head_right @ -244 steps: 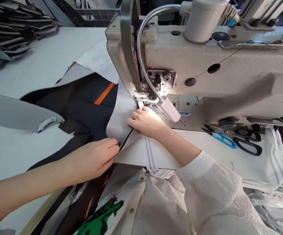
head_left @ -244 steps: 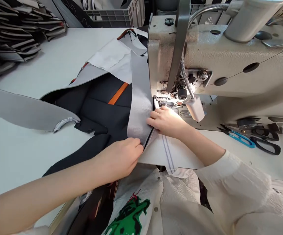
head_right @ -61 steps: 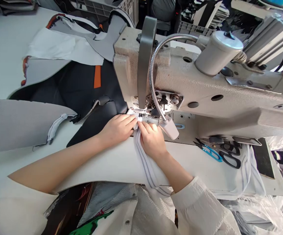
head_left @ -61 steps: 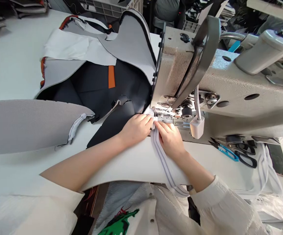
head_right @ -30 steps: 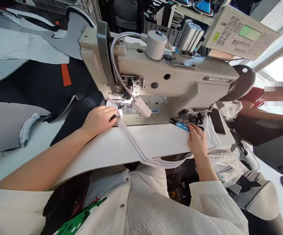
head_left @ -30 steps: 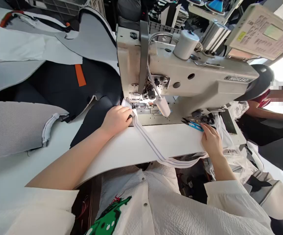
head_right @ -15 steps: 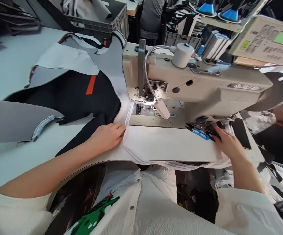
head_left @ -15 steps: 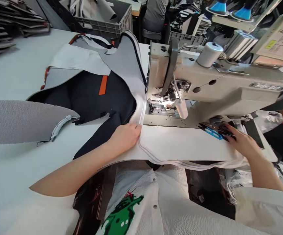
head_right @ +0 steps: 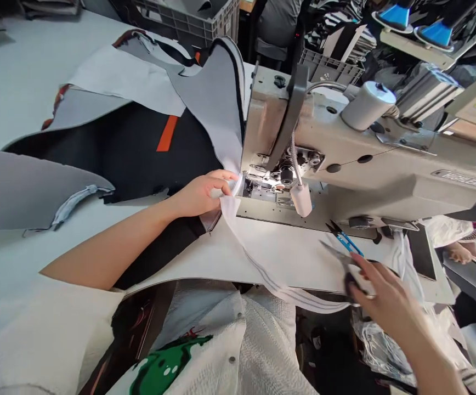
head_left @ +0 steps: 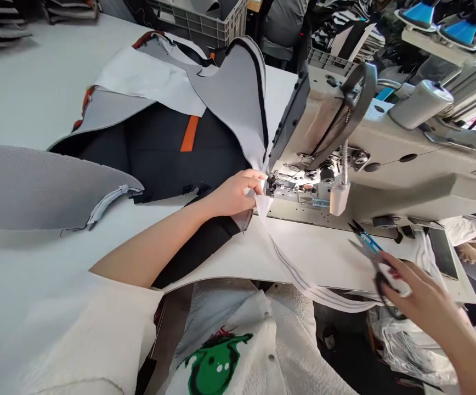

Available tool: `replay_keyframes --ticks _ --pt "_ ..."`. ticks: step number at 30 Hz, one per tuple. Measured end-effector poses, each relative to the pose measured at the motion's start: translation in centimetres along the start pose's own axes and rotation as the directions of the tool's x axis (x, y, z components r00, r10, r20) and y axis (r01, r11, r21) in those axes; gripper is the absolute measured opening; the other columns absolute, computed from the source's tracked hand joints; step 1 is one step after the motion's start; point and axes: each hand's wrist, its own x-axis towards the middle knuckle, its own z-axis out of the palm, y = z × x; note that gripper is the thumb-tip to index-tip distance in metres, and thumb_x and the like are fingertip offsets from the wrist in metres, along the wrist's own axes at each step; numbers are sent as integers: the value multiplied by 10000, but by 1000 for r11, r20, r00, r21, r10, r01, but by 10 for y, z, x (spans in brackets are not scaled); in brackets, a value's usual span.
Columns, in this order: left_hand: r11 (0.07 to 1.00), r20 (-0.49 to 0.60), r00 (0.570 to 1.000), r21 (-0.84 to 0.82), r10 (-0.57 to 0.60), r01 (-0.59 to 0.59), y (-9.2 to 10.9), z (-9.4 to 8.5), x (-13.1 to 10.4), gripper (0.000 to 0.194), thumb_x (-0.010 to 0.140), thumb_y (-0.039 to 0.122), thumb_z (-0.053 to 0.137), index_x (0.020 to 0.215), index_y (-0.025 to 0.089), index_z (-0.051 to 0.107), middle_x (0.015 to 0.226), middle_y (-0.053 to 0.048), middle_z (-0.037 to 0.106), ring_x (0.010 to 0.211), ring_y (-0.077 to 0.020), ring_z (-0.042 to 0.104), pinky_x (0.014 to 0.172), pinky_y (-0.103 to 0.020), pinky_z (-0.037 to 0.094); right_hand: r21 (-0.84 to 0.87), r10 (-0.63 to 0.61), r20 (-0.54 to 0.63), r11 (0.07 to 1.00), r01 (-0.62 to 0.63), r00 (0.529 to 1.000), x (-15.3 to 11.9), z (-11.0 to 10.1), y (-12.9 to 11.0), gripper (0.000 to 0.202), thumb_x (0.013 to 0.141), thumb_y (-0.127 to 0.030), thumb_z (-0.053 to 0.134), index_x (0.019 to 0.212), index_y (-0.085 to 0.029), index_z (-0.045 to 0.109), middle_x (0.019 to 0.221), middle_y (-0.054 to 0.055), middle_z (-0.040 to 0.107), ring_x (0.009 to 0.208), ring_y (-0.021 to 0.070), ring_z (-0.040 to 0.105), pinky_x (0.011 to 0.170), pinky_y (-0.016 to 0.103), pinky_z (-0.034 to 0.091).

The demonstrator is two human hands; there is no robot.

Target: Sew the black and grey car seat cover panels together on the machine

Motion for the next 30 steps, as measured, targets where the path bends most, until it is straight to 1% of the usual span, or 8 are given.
replay_keyframes --ticks 3,6,9,12,17,20,24,30 --pt "998 37 999 -55 -20 22 5 -2 -1 105 705 277 604 707 187 657 1325 -44 492 1240 -243 450 1070 -393 339 179 -112 72 979 98 991 50 11 -72 392 788 -380 551 1147 -245 471 1067 75 604 959 245 593 856 398 474" --pt "998 29 999 -63 -22 23 10 -3 -2 148 705 317 622 684 181 674 1329 -51 492 1250 -257 440 1096 -390 305 321 -206 81 932 170 975 102 19 -138 366 762 -345 581 1093 -221 484 1058 71 593 962 245 564 857 402 458" --pt "997 36 999 -77 -24 27 10 -5 -2 154 697 325 631 690 182 689 1335 -56 491 1253 -259 438 1095 -388 304 410 -297 56 877 249 953 136 16 -178 368 740 -327 608 1066 -216 479 1030 62 580 944 232 539 826 375 468" --pt "988 41 998 -150 -37 43 6 -10 0 114 667 275 629 683 174 682 1292 -66 526 1211 -252 483 1045 -364 366 442 -367 50 842 309 929 148 10 -182 373 737 -307 611 1075 -228 476 1043 52 563 957 221 522 837 369 473" --pt "964 4 997 -255 -80 78 4 -12 3 170 704 306 597 620 160 620 1270 -75 544 1172 -240 519 1006 -345 403 395 -323 90 880 264 942 143 8 -153 384 735 -306 624 1084 -223 489 1037 58 557 958 232 533 814 372 477" --pt "981 4 998 -183 -62 61 7 -7 2 165 714 310 604 632 170 631 1310 -68 515 1198 -241 494 1056 -378 349 382 -309 91 889 253 947 139 8 -152 391 735 -300 621 1093 -215 490 1052 61 563 946 228 535 802 359 465" --pt "998 -27 1000 -56 -9 7 12 0 1 168 738 316 610 646 184 658 1301 -55 525 1239 -250 439 1071 -411 322 238 -388 100 903 357 916 146 2 -176 380 687 -204 607 1057 -192 524 969 55 586 902 220 526 757 321 441" --pt "968 -11 979 150 203 -199 38 -6 -12 195 808 251 557 669 182 675 1264 -33 546 1210 -235 433 1057 -388 353 -26 -417 250 899 436 874 150 9 -187 94 808 -228 546 837 -186 625 799 61 652 772 209 603 637 271 408"
